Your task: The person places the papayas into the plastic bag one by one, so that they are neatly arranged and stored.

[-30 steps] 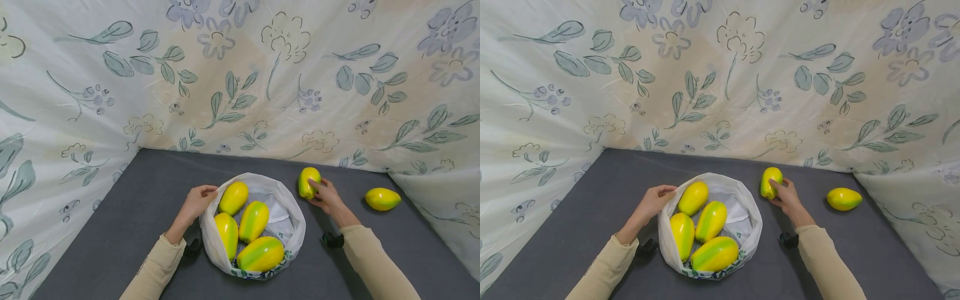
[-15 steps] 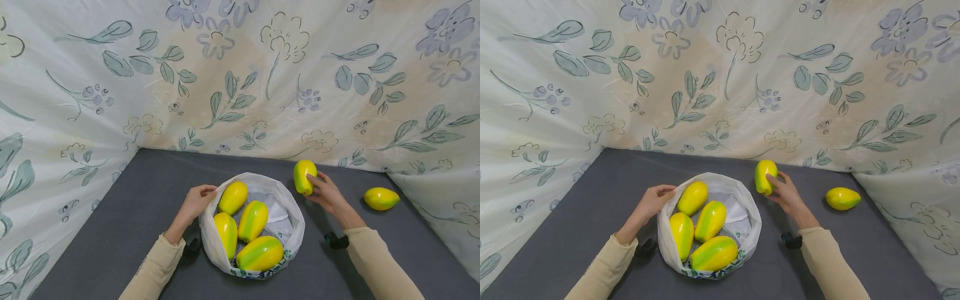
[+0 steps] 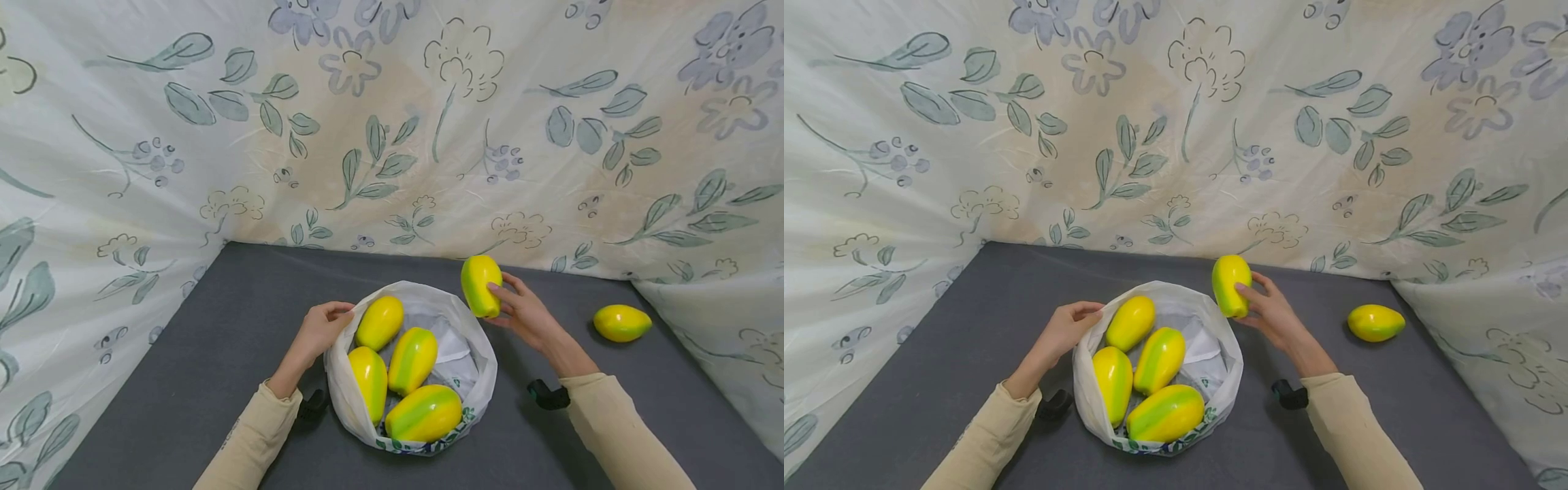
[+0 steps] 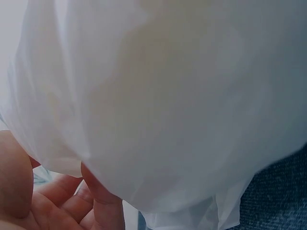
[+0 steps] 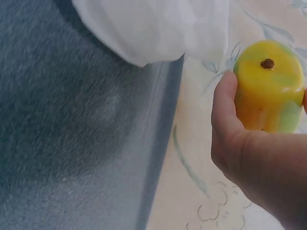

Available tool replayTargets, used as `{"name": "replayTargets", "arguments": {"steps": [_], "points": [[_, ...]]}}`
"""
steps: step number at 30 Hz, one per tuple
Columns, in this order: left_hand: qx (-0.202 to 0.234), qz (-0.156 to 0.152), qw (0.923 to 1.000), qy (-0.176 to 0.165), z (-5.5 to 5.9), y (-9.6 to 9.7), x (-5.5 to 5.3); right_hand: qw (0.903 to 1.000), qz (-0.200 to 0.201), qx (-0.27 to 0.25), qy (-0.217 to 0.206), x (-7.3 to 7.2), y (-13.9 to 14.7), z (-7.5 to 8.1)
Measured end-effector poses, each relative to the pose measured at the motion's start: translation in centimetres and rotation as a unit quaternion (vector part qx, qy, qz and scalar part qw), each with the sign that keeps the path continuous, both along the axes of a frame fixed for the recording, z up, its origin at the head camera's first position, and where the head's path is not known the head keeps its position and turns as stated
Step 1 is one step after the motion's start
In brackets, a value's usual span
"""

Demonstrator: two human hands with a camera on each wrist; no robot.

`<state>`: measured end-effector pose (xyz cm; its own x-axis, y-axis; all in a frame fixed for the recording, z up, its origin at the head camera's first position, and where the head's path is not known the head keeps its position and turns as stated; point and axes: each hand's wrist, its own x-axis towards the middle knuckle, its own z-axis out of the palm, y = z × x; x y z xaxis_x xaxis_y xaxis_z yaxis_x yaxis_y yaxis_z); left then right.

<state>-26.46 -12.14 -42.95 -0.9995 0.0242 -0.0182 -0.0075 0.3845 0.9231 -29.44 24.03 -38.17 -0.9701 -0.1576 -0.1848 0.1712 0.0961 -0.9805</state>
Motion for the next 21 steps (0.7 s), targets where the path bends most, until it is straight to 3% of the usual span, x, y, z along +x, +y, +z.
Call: {"name": "replayTargets", "arguments": {"steps": [8, 21], "points": [[0.003, 0.000, 1.0000, 0.001, -0.1, 0.0, -0.1, 0.9985, 0.050, 0.017, 0.017, 0.6, -1.2, 0.5], [0.007, -0.001, 1.0000, 0.002, 0.0, -0.2, -0.1, 0.9895, 0.119, 0.073, 0.035, 0.5, -2.7, -0.2]]}}
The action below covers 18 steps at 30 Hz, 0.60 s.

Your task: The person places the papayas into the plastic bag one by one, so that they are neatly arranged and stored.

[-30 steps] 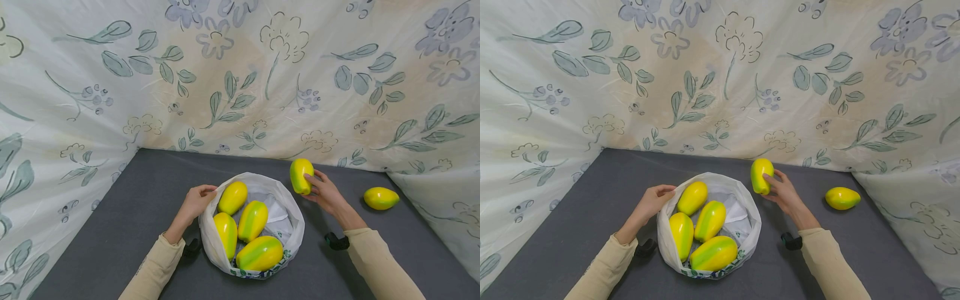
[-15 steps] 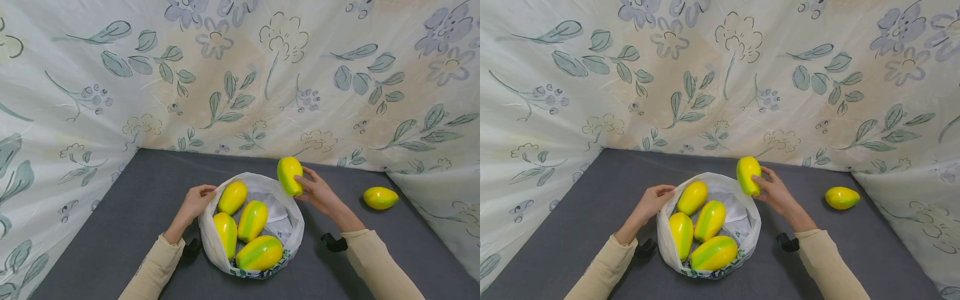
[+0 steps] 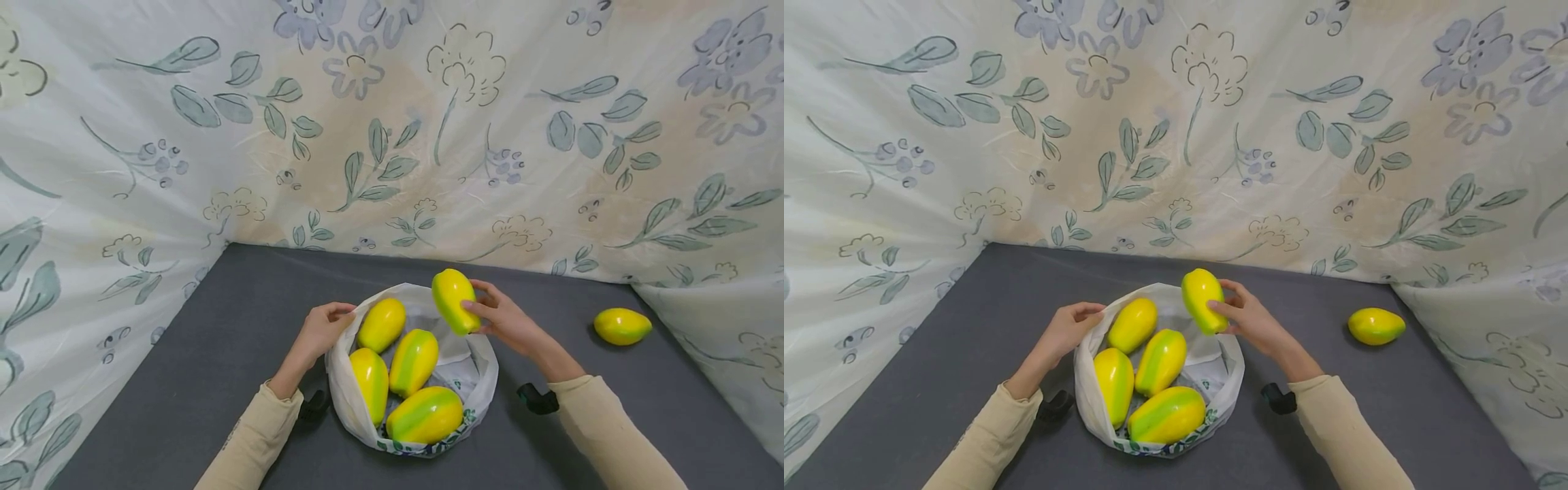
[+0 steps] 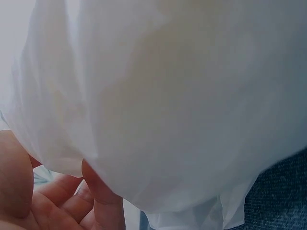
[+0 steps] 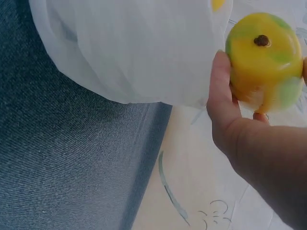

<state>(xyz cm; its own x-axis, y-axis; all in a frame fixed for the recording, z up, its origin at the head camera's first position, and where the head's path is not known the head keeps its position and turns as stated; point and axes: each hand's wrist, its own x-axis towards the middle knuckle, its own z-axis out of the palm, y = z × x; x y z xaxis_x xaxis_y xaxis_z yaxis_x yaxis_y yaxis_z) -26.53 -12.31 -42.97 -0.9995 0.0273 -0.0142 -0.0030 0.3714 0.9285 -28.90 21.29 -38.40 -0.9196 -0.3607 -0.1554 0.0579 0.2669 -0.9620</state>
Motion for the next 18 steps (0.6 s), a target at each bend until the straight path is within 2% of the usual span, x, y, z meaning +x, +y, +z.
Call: {"name": "replayTargets", "arguments": {"steps": [9, 18], "points": [[0.005, 0.002, 1.0000, -0.001, -0.1, 0.0, -0.1, 0.9968, 0.009, 0.073, 0.031, 0.1, -1.0, -0.5], [0.008, 0.000, 0.9999, 0.007, -0.1, 0.1, 0.1, 0.9963, 0.021, 0.079, 0.027, 0.2, -1.8, -1.1]]}}
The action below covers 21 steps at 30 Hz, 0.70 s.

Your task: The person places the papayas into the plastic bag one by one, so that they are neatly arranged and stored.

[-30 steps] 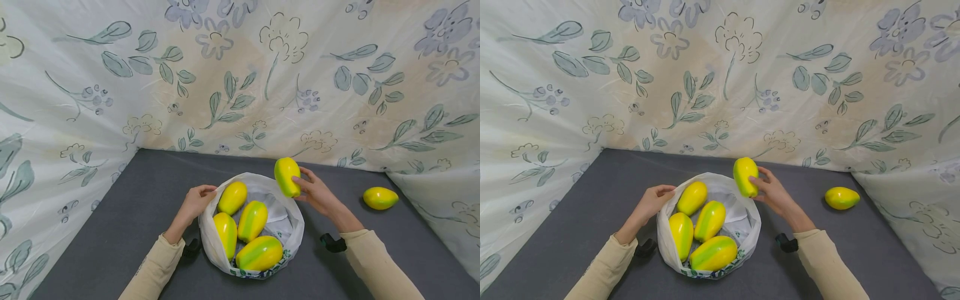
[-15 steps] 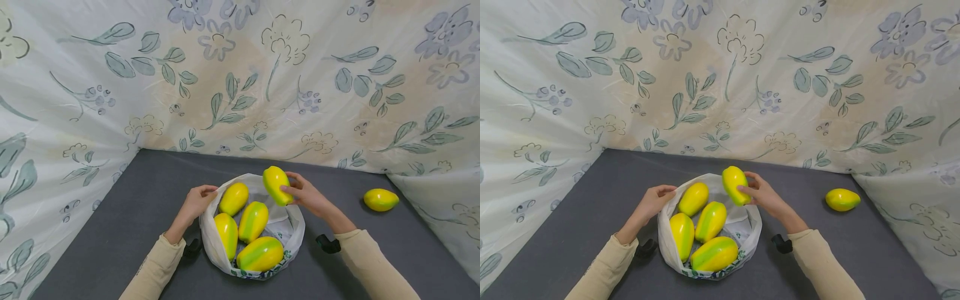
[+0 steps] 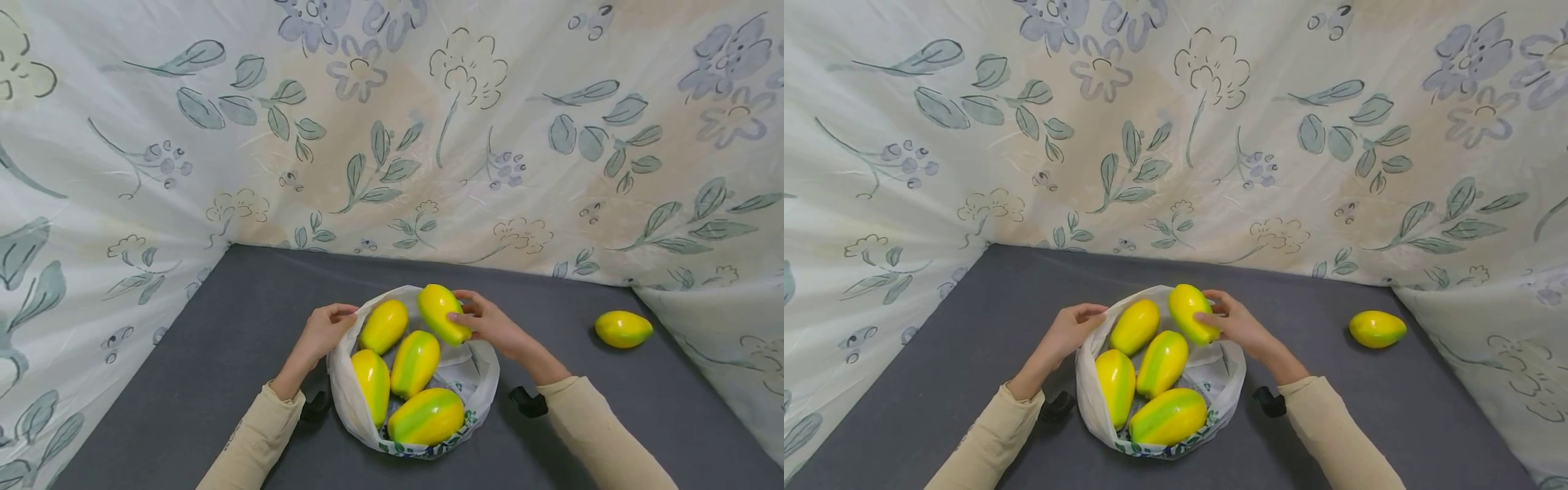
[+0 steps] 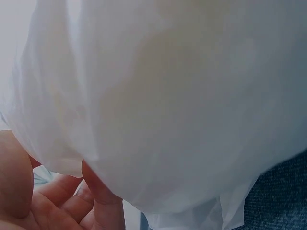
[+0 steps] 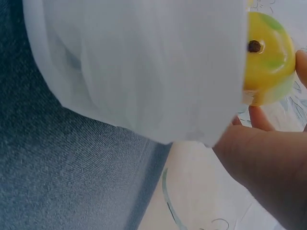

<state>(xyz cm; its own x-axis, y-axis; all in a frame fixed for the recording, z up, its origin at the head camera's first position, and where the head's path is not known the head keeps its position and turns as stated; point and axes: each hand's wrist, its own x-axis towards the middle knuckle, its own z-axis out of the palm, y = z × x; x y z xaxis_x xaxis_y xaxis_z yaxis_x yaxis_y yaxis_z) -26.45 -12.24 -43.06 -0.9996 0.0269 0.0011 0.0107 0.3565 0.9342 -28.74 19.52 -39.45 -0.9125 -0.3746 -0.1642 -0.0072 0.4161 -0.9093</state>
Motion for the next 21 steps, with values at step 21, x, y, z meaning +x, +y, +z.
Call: {"name": "replayTargets", "arguments": {"steps": [21], "points": [[0.003, -0.003, 1.0000, -0.005, 0.1, -0.1, -0.1, 0.9987, -0.010, 0.042, 0.027, -0.5, -0.6, -1.4]]}}
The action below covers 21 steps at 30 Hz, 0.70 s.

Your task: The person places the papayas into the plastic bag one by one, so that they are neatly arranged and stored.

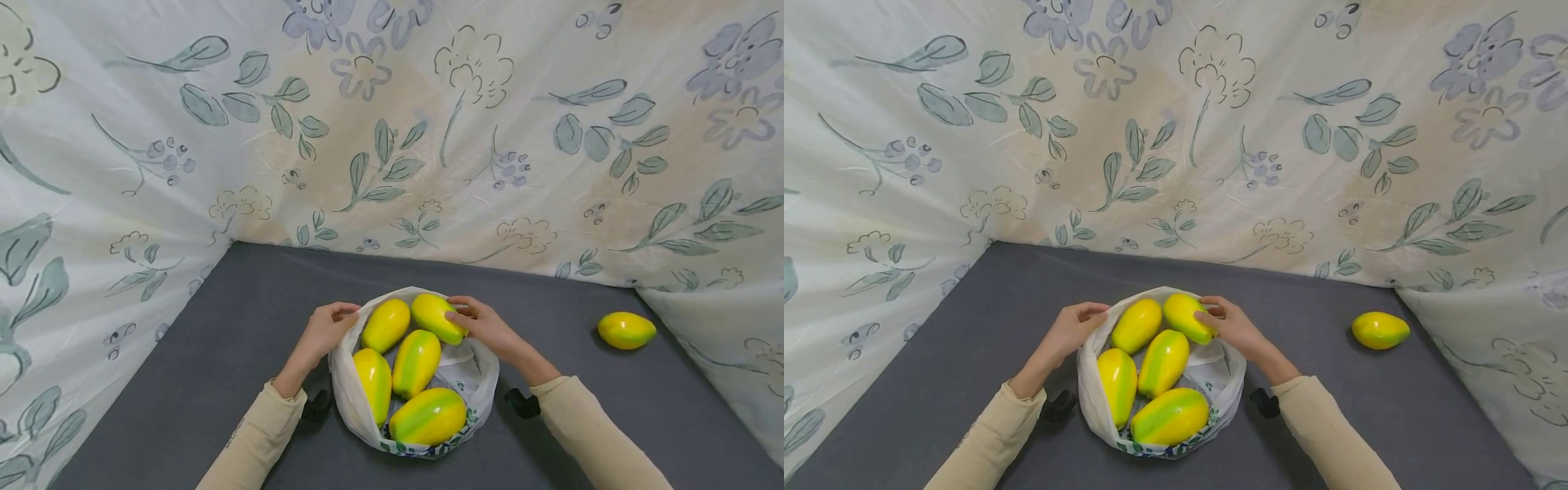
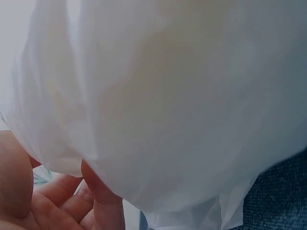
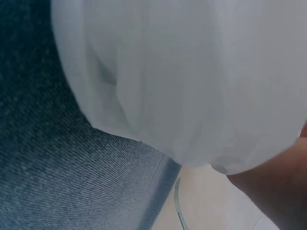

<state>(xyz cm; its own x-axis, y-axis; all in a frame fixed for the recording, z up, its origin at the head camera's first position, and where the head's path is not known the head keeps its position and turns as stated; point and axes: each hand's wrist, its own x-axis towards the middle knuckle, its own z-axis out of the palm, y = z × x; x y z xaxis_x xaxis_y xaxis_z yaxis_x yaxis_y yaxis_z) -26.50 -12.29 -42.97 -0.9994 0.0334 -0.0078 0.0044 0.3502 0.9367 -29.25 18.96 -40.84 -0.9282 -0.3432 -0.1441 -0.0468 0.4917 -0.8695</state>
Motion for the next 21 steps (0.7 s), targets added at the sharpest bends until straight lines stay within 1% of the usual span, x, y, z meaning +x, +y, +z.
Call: {"name": "replayTargets", "arguments": {"steps": [5, 9, 15, 21], "points": [[0.003, 0.000, 1.0000, 0.000, -0.03, -0.03, 0.05, 0.9990, 0.001, 0.034, 0.028, 0.13, -0.25, -0.24], [0.003, 0.001, 1.0000, 0.000, 0.00, -0.03, 0.00, 0.9961, 0.008, 0.068, 0.056, 0.22, -0.50, -0.36], [0.001, 0.002, 1.0000, -0.002, 0.03, 0.02, -0.02, 0.9933, 0.015, 0.080, 0.082, 0.36, -0.87, -0.40], [-0.009, 0.005, 0.9999, -0.001, -0.08, 0.02, -0.03, 0.9896, 0.011, 0.095, 0.108, 0.31, -1.00, -0.79]]}}
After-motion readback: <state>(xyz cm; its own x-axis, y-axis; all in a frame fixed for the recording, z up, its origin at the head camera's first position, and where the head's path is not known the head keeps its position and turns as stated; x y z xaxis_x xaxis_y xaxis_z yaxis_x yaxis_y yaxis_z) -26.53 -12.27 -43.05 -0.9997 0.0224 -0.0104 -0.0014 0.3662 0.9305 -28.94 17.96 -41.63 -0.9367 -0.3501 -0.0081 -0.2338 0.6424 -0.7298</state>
